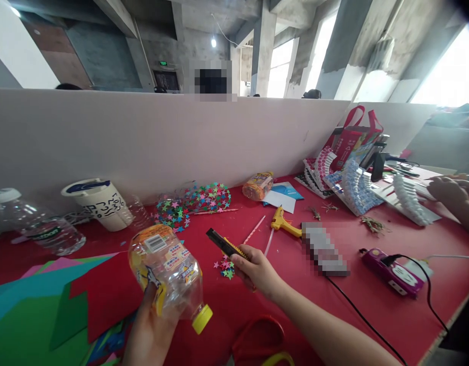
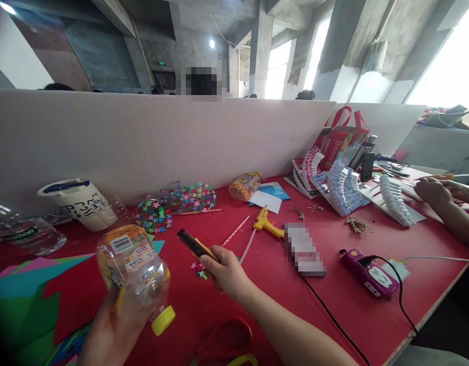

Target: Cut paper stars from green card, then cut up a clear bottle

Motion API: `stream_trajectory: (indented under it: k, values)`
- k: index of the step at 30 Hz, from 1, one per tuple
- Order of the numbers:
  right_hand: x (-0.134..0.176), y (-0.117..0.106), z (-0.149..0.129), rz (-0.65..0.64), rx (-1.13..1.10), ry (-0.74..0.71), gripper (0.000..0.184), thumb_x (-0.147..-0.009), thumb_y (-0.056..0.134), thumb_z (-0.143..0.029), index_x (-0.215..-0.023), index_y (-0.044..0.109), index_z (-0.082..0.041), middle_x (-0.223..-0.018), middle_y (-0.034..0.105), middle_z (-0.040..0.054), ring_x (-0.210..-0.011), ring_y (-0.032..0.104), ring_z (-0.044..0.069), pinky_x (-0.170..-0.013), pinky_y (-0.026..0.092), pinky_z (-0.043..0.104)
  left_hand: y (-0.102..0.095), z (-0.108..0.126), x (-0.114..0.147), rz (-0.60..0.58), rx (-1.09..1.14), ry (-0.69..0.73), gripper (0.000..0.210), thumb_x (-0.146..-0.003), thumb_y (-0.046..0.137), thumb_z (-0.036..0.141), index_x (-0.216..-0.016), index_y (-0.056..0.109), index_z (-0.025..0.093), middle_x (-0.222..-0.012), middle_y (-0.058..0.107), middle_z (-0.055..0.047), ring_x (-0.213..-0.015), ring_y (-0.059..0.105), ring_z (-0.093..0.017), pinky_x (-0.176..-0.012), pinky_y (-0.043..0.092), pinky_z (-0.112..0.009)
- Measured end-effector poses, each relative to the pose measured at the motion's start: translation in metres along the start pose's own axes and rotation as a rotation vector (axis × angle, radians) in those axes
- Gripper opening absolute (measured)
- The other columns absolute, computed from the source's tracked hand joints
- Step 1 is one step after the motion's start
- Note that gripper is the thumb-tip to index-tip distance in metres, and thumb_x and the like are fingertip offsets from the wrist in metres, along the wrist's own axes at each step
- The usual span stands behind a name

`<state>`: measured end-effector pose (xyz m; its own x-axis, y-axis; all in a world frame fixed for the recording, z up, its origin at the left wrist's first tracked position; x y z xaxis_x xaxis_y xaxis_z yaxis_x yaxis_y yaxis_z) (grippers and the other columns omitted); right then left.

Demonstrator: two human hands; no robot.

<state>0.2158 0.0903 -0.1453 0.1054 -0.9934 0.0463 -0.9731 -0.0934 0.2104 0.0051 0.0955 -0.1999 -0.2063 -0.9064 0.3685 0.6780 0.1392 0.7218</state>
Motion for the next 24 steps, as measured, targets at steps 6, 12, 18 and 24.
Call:
stream_trajectory:
  k: [6, 12, 18, 24]
  values:
    - [-0.002, -0.001, 0.000, 0.004, -0.048, 0.010, 0.035, -0.079, 0.062, -0.052, -0.079, 0.045, -0.021, -0.060, 0.060, -0.0065, -0.042, 0.055, 0.008, -0.038, 0.037, 0.017, -0.001, -0.002, 0.001, 0.035, -0.001, -0.026, 0.046, -0.091, 0.046, 0.034, -0.136, 0.048, 0.029, -0.120, 0.067, -0.008, -0.116, 0.059, -0.028, -0.095, 0.050, -0.043]
    - [0.001, 0.006, 0.003, -0.041, -0.103, 0.045, 0.020, -0.082, 0.057, -0.039, -0.083, 0.048, -0.021, -0.057, 0.051, -0.0094, -0.036, 0.041, 0.006, -0.035, 0.033, 0.017, 0.001, -0.001, -0.001, 0.021, 0.006, -0.008, 0.045, -0.091, 0.045, 0.029, -0.136, 0.048, 0.027, -0.121, 0.067, -0.009, -0.118, 0.057, -0.030, -0.098, 0.047, -0.048]
    - [0.001, 0.011, 0.000, -0.103, -0.134, 0.013, 0.033, -0.080, 0.060, -0.051, -0.086, 0.051, -0.019, -0.071, 0.058, -0.0035, -0.053, 0.057, 0.011, -0.054, 0.048, 0.025, 0.001, -0.003, -0.001, 0.032, 0.053, -0.040, 0.045, -0.091, 0.046, 0.031, -0.136, 0.048, 0.028, -0.119, 0.068, -0.008, -0.112, 0.061, -0.029, -0.099, 0.047, -0.046]
    - [0.002, 0.010, 0.002, -0.106, -0.104, 0.019, 0.035, -0.082, 0.060, -0.053, -0.080, 0.049, -0.019, -0.065, 0.053, -0.0059, -0.043, 0.044, 0.005, -0.044, 0.033, 0.020, 0.001, -0.001, 0.006, 0.102, -0.023, 0.028, 0.044, -0.091, 0.047, 0.033, -0.134, 0.051, 0.028, -0.116, 0.070, -0.007, -0.108, 0.064, -0.028, -0.091, 0.053, -0.043]
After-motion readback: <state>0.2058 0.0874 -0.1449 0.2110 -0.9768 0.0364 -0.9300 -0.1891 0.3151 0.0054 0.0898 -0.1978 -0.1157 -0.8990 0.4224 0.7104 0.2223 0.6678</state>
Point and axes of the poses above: each hand's wrist, its own x-axis away from the middle knuckle, its own y-axis out of the palm, z = x × y, the point moved 9 cm from there along -x, towards the middle knuckle
